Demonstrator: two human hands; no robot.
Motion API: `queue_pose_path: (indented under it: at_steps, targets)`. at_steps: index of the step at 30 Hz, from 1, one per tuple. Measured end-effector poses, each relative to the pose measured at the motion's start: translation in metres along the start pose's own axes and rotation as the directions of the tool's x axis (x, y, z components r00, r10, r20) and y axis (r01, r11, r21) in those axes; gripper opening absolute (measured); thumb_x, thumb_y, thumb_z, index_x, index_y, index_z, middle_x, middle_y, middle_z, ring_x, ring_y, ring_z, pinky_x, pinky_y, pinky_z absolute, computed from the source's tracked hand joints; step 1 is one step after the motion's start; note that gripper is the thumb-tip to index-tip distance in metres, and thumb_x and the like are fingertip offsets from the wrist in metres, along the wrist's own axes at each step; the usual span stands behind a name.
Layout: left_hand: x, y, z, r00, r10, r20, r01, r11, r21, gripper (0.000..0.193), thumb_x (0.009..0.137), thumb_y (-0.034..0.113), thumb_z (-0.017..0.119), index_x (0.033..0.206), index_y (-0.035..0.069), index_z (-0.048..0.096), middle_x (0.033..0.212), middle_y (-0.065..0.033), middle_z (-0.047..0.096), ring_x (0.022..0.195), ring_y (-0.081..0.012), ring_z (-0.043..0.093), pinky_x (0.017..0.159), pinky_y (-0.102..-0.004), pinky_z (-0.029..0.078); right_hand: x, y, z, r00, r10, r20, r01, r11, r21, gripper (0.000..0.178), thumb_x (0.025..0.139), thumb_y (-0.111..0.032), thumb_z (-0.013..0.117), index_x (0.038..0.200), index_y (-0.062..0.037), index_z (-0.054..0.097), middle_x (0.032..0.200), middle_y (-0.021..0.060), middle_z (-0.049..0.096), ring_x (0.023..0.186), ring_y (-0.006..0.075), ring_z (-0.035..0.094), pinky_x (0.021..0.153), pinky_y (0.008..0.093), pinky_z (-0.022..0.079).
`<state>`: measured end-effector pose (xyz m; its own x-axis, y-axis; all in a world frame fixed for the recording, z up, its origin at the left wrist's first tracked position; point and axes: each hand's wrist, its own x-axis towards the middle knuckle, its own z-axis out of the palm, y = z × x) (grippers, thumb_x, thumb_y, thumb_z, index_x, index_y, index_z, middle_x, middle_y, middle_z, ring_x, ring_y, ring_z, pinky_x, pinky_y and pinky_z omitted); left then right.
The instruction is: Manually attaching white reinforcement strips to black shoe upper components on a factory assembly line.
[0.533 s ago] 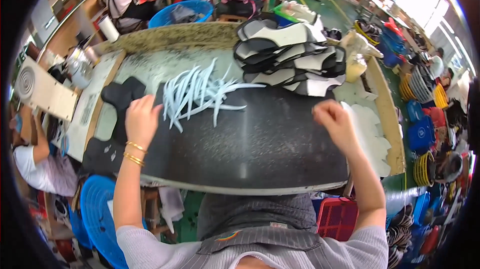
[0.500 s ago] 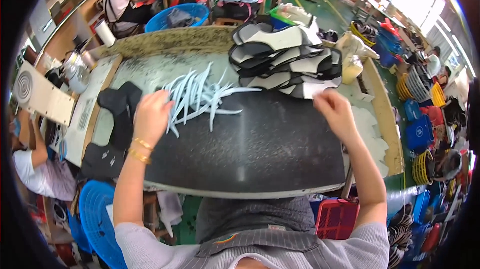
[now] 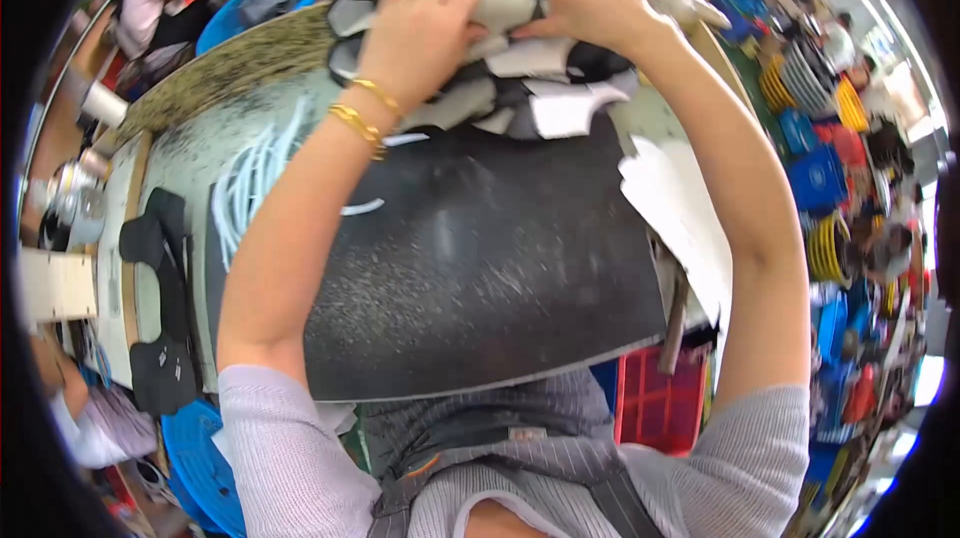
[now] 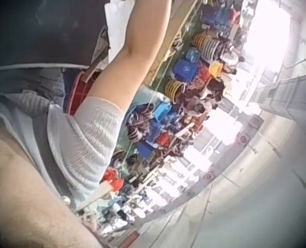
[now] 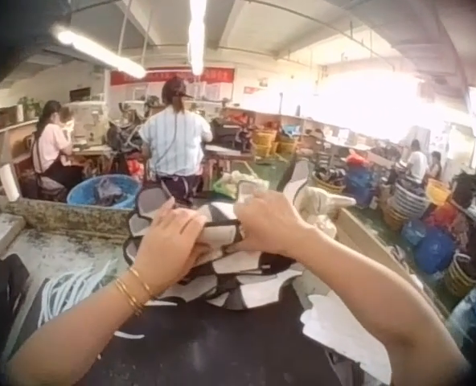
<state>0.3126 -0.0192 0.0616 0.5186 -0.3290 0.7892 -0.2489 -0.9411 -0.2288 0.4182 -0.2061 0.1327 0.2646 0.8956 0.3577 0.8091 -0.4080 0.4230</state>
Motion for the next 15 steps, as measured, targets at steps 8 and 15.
queue_pose_path:
  at_steps: [8, 15]
  targets:
    - [-0.036, 0.100, -0.168, 0.864, 0.118, 0.489, 0.224, 0.780, -0.584, 0.050, 0.074, 0.030, 0.078, 0.110, 0.001, 0.060, 0.099, -0.0148, 0.061, 0.095, -0.0351, 0.059, 0.084, -0.0430, 0.046, -0.137, -0.080, -0.116, 0.934, -0.171, 0.313, -0.169, 0.560, 0.811, 0.081, 0.052, -0.071, 0.080, 0.093, -0.0039, 0.061, 0.078, 0.0183, 0.066, 0.075, 0.0373, 0.067, 0.064, 0.0432, 0.053]
    - [-0.132, 0.122, -0.173, 0.472, 0.077, 0.878, 0.549, 0.754, -0.361, 0.059, 0.069, 0.030, 0.082, 0.114, -0.001, 0.062, 0.102, -0.0171, 0.060, 0.094, -0.0368, 0.057, 0.085, -0.0418, 0.046, -0.265, -0.139, -0.042, 0.971, 0.238, 0.022, -0.180, 0.667, 0.723, 0.027, 0.082, -0.020, 0.073, 0.104, -0.0064, 0.064, 0.100, 0.0107, 0.063, 0.095, 0.0298, 0.060, 0.085, 0.0397, 0.050]
